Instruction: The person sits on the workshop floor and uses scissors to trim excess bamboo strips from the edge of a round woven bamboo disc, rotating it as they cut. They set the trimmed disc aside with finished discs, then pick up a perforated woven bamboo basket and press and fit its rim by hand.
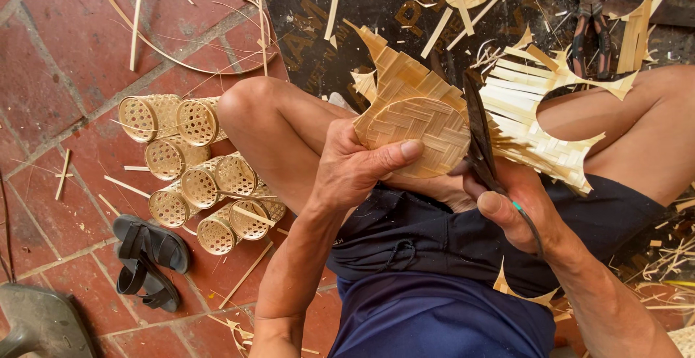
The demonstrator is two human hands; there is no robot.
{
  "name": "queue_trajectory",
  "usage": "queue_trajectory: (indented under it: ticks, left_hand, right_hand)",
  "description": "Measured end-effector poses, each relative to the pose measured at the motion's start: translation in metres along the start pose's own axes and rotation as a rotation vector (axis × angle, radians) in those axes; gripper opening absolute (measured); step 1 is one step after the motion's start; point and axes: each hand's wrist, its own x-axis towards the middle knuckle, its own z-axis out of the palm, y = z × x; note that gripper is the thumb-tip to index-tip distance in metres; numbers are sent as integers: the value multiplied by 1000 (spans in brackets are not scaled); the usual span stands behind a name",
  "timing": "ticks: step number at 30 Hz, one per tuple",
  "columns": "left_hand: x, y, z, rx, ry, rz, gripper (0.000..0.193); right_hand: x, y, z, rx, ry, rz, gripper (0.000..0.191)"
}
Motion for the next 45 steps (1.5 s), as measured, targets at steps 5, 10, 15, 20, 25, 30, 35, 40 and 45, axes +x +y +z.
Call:
queue_trajectory:
  ticks: [5,10,15,20,25,30,35,40,45]
  left_hand:
    - [2,2,0,-43,-36,-28,34]
    - [8,5,-9,158,-207,95,24]
    - [12,1,-14,115,-193,-24,30]
    - [14,3,-17,189,-288,38,26]
    - [12,11,-19,166,-270,-84,34]
    - [13,17,-15,220,-312,-120,37]
    - [13,27,-14,234,-298,-180,44]
    - [16,35,-13,526,-343,-138,39]
    - [19,41,-13,520,-375,-193,35]
  right_hand:
    - [-1,-3,-5,-89,-6,-8,86]
    - [-1,-8,-15,-39,-53,-9,84]
    - [-1,-8,-14,-79,-38,107,85]
    - [1,-12,-20,-85,-66,-78,83]
    - [1,-17,-25,-118,-102,100,85]
    - [5,-15,-32,-166,-155,-50,79]
    - [5,-17,-38,-241,-160,113,81]
    - [9,-25,-48,-412,-201,-120,79]
    - [12,-32,-50,-378,-230,-24,73]
